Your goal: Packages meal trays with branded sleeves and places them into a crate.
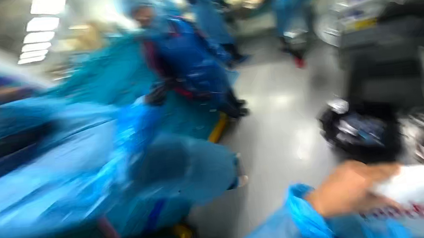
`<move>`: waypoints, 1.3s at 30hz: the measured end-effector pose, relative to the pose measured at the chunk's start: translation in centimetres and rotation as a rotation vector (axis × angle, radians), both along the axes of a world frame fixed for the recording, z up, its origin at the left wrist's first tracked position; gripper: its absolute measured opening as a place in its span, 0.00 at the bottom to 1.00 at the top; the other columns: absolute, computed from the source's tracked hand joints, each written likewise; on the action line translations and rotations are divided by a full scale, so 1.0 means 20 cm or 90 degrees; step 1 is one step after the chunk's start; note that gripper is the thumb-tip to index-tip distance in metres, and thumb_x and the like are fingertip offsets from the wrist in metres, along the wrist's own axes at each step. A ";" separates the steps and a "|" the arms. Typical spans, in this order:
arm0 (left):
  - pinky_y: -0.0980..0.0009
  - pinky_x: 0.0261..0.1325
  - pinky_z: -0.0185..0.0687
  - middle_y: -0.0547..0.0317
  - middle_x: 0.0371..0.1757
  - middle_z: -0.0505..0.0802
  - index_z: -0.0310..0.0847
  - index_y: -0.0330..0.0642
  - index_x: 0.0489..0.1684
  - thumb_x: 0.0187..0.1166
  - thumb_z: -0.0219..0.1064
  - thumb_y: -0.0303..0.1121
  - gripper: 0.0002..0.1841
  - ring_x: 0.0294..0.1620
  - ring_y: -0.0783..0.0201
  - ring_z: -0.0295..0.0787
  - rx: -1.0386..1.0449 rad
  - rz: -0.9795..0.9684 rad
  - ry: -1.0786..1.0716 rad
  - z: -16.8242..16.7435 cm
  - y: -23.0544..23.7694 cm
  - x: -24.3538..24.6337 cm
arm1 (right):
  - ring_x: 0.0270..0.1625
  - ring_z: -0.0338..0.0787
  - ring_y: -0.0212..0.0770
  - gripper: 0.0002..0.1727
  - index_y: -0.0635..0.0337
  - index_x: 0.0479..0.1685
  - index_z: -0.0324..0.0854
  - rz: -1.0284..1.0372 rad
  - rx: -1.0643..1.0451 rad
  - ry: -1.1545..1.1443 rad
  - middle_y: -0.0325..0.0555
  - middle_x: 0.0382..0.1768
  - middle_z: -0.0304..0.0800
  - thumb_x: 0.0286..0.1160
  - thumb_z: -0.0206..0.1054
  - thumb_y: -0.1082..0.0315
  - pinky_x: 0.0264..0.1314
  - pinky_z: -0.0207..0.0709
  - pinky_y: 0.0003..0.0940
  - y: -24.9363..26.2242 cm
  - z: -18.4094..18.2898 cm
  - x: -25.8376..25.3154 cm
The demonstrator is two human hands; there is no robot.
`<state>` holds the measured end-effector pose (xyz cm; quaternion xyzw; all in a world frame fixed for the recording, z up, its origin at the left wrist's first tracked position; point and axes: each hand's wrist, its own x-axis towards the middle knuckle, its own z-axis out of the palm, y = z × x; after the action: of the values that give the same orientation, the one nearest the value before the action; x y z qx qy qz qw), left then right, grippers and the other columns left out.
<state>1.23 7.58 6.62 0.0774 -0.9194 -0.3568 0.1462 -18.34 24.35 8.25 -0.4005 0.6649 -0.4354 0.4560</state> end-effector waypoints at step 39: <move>0.53 0.68 0.86 0.50 0.77 0.81 0.42 0.56 0.94 0.84 0.67 0.40 0.41 0.66 0.57 0.87 0.547 -0.270 -0.373 -0.49 0.21 -2.28 | 0.48 0.95 0.37 0.16 0.54 0.66 0.75 -1.126 -0.284 -0.514 0.43 0.47 0.93 0.92 0.48 0.60 0.49 0.92 0.40 1.12 -0.76 -0.80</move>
<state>-44.43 11.74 -3.14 0.0391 -0.6891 -0.6844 -0.2349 -34.35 46.83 -7.04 0.3404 0.4225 -0.8368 0.0741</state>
